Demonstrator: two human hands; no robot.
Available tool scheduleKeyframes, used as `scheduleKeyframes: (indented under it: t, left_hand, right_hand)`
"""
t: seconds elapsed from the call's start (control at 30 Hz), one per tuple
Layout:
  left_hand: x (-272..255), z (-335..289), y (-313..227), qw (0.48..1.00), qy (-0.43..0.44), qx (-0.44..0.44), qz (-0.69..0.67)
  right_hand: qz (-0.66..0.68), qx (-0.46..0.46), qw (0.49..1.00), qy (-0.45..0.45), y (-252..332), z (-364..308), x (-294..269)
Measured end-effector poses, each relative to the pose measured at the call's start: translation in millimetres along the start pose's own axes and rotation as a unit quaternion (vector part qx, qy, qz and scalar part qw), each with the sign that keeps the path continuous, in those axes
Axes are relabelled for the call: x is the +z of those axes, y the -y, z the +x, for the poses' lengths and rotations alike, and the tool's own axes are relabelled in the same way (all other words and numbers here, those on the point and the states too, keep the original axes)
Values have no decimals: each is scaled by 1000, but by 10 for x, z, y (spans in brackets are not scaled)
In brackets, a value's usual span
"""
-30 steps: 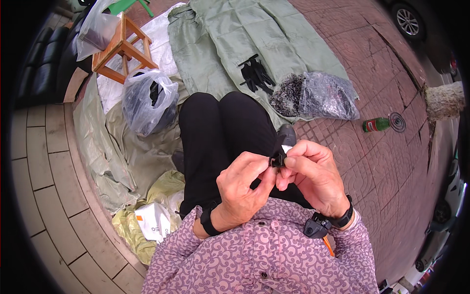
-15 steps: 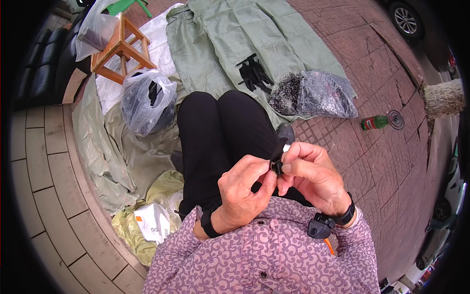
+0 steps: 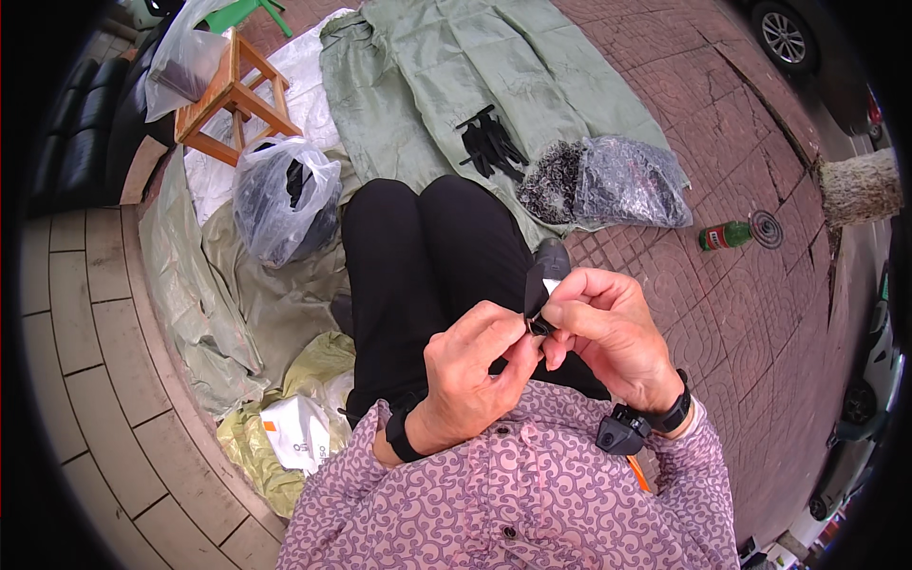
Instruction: The recorder is assembling plastic or rubber straps and buckles, likely for footwear or bags, while sitting outside on a tarp.
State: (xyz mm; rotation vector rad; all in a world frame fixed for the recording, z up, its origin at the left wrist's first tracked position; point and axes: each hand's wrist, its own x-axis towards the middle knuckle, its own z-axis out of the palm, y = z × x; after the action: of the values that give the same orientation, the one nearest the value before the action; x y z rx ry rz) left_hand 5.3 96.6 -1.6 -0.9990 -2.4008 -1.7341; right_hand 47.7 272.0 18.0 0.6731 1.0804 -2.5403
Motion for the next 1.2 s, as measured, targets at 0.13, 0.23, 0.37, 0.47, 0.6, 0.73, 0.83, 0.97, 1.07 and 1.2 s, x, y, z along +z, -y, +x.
scheduleKeyframes:
  t: [0.13, 0.23, 0.37, 0.47, 0.6, 0.73, 0.83, 0.97, 1.07, 1.2]
  left_hand:
    - [5, 38, 38, 999, -10, -21, -37]
    - [-4, 33, 44, 999, 2, -16, -39]
    - [-32, 15, 44, 998, 27, -22, -55]
    - [-30, 6, 40, 997, 27, -29, -63]
    - [-47, 3, 58, 998, 38, -4, -44]
    - [-51, 13, 51, 998, 42, -1, -56]
    - [-72, 49, 14, 996, 44, -14, -80]
    - [-98, 36, 77, 987, 52, -69, -137]
    - [-92, 29, 84, 976, 49, -109, -183]
    - [-88, 2, 88, 967, 58, -141, -206]
  right_hand:
    - [-4, -75, 997, 15, -95, 6, -18]
    - [-42, -100, 994, 24, -127, 25, -65]
    - [-34, -62, 997, 33, -82, 36, -75]
    - [-48, -53, 997, 42, -21, 45, -46]
    - [-55, -41, 995, 74, -35, 98, -112]
    - [-65, -36, 995, 69, -52, 155, -121]
    - [-56, -32, 996, 62, -74, 146, -72]
    - [-37, -33, 997, 59, -51, 168, -83]
    - [-20, 1, 997, 75, -48, 190, -133]
    - [54, 47, 996, 61, -57, 178, -89]
